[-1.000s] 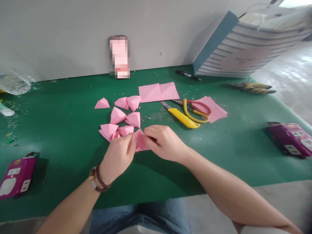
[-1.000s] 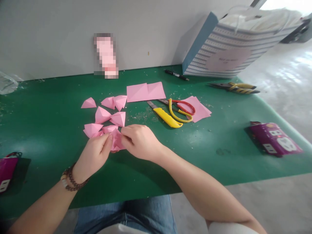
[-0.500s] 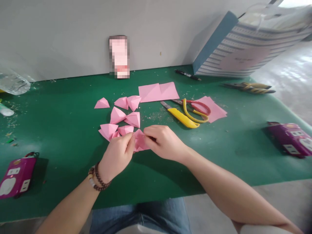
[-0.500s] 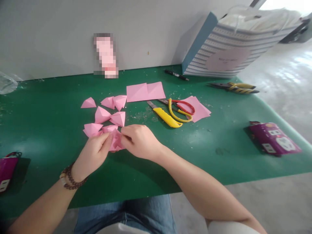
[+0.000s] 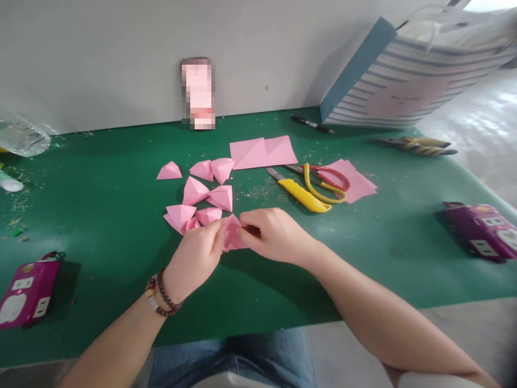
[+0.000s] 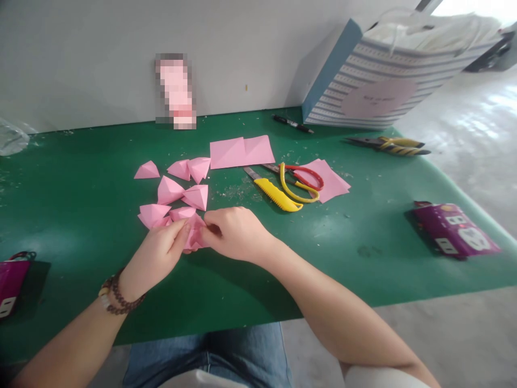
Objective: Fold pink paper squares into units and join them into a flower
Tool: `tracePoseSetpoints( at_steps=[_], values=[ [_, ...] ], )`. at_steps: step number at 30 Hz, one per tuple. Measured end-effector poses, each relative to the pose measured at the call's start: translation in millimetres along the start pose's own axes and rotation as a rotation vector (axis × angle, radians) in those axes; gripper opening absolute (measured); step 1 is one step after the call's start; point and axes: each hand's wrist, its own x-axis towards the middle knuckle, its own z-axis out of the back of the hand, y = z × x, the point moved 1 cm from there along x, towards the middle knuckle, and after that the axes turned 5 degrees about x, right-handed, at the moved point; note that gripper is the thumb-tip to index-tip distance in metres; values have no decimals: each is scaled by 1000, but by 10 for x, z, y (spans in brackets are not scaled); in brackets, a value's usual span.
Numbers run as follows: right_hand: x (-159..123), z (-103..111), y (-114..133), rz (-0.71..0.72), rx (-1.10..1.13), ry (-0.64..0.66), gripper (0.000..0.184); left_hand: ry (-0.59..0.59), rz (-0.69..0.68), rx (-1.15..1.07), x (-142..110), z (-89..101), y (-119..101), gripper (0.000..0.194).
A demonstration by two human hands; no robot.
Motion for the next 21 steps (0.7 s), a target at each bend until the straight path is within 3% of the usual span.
tracePoseSetpoints(
  at_steps=[4, 11, 15, 21],
  values=[
    [11, 18, -18, 24, 10, 6, 32, 41, 46, -143, 0, 7, -5, 32],
    [3, 63, -30, 25, 235, -135, 31, 128, 291, -766, 12, 9, -1, 54],
    [-16, 53, 5, 62, 219, -220, 32, 125, 333, -852, 20, 9, -42, 48],
    [-24, 20, 45, 231, 120, -246, 35, 99, 321, -922, -8, -10, -52, 43]
  ],
)
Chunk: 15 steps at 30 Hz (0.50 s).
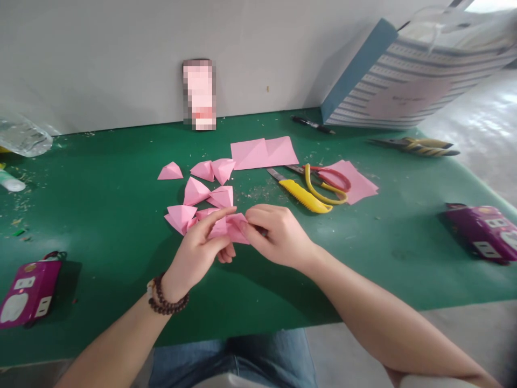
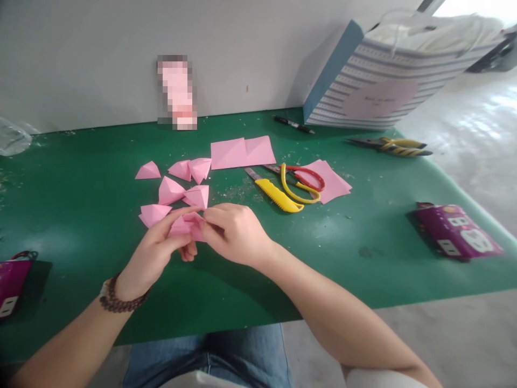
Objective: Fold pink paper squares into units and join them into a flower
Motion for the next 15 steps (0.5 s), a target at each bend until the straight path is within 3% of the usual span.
tracePoseSetpoints(
  at_steps=[4, 9, 12, 15],
  values=[
    [-5, 22, -46, 108, -137, -26, 28, -46, -66, 88, 3, 18, 8, 46],
    [-14, 72, -135, 299, -325, -81, 19, -27, -193, 314, -56, 81, -32, 73],
    [-28, 91, -163, 414, -431, -123, 17, -208, -447, 558, -115, 111, -100, 59],
    [-46, 105, -159, 483, -517, -198, 16, -482, -886, 806, -157, 103, -154, 30]
  ],
)
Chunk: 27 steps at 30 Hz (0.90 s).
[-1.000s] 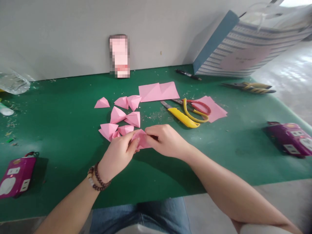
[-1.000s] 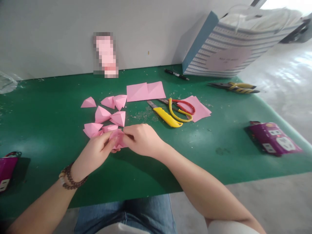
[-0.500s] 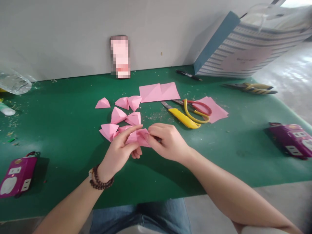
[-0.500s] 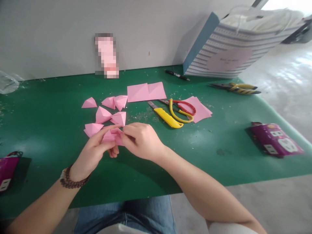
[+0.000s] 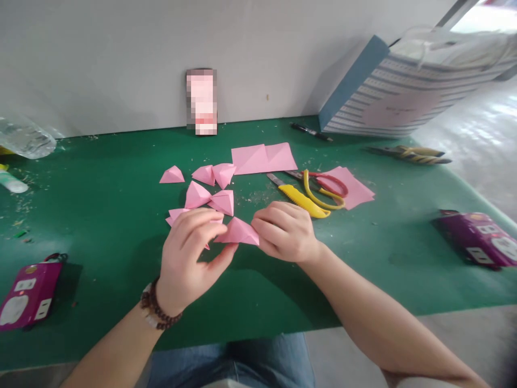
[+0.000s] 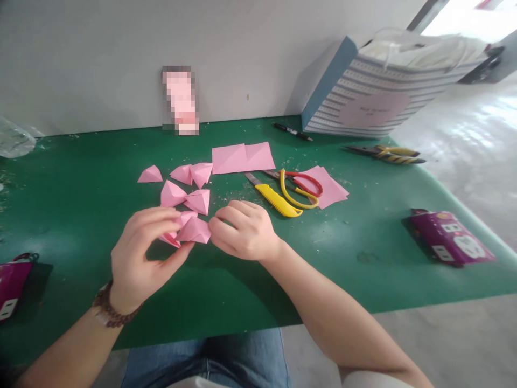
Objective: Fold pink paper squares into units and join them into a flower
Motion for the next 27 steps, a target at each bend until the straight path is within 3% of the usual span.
tracePoseSetpoints(
  at_steps=[2, 4, 14, 18, 22, 27],
  values=[
    [-1, 11, 15, 38, -40, -37, 16, -113, -184, 97, -6, -3, -8, 25],
    [1, 13, 35, 62, -61, -42, 16, -141, -261, 146, -22, -14, 5, 25],
    [12, -49, 102, 71, 15, 33, 39, -168, -344, 206, -66, -49, -7, 26],
    [10, -39, 131, 144, 72, 85, 37, -66, -286, 221, -161, -6, -17, 24],
    [-28, -115, 251, 215, 148, 161, 35, 94, -250, 250, -426, 40, 12, 16],
    [-106, -303, 421, 250, 214, 368, 32, 272, -283, 280, -712, 42, 113, 15]
  ],
)
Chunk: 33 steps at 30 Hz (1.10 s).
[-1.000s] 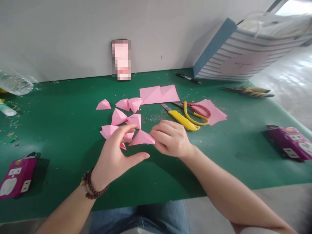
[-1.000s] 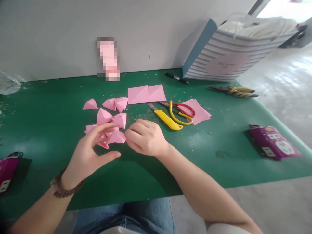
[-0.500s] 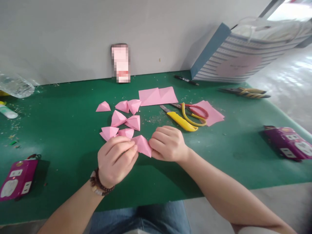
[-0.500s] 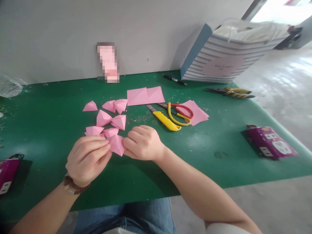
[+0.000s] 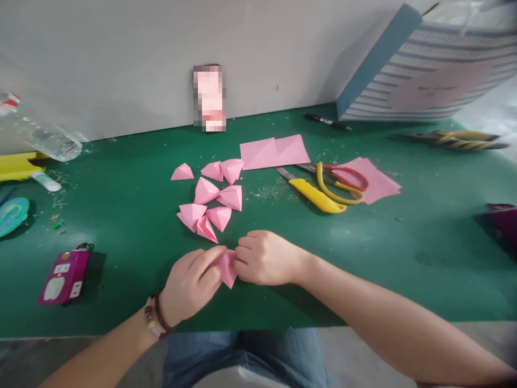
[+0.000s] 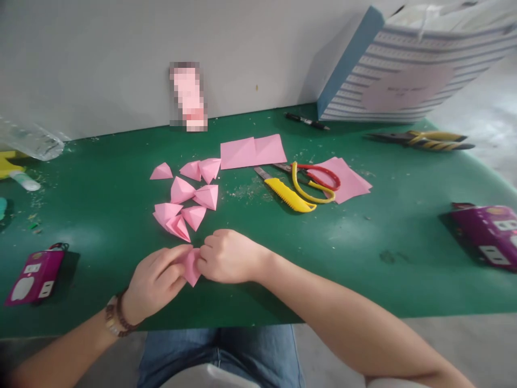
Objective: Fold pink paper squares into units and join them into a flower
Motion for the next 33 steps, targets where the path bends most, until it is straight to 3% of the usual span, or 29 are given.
tracePoseSetpoints(
  at_steps=[4, 8, 14, 17, 20, 23, 28, 33],
  values=[
    [0, -21, -12, -83, 114, 209, 25, 129, -18, -49, -53, -40, 42, 12],
    [-23, 126, -113, -231, 219, 374, 16, 254, 37, -165, -33, -13, 79, 16],
    [-68, 316, -257, -442, 336, 407, 14, 384, 187, -317, -65, 125, 128, 16],
    [-42, 325, -200, -471, 403, 310, 10, 358, 344, -373, -120, 148, 141, 19],
    [23, 287, -68, -441, 424, 238, 32, 282, 424, -383, -131, 103, 114, 20],
    [84, 256, 32, -437, 343, 278, 41, 222, 439, -379, -69, 9, 54, 21],
    [84, 305, -15, -542, 226, 392, 16, 181, 413, -340, 74, -107, -48, 21],
    [-13, 403, -190, -674, 115, 441, 14, 13, 370, -212, 90, 25, 26, 31]
  ],
)
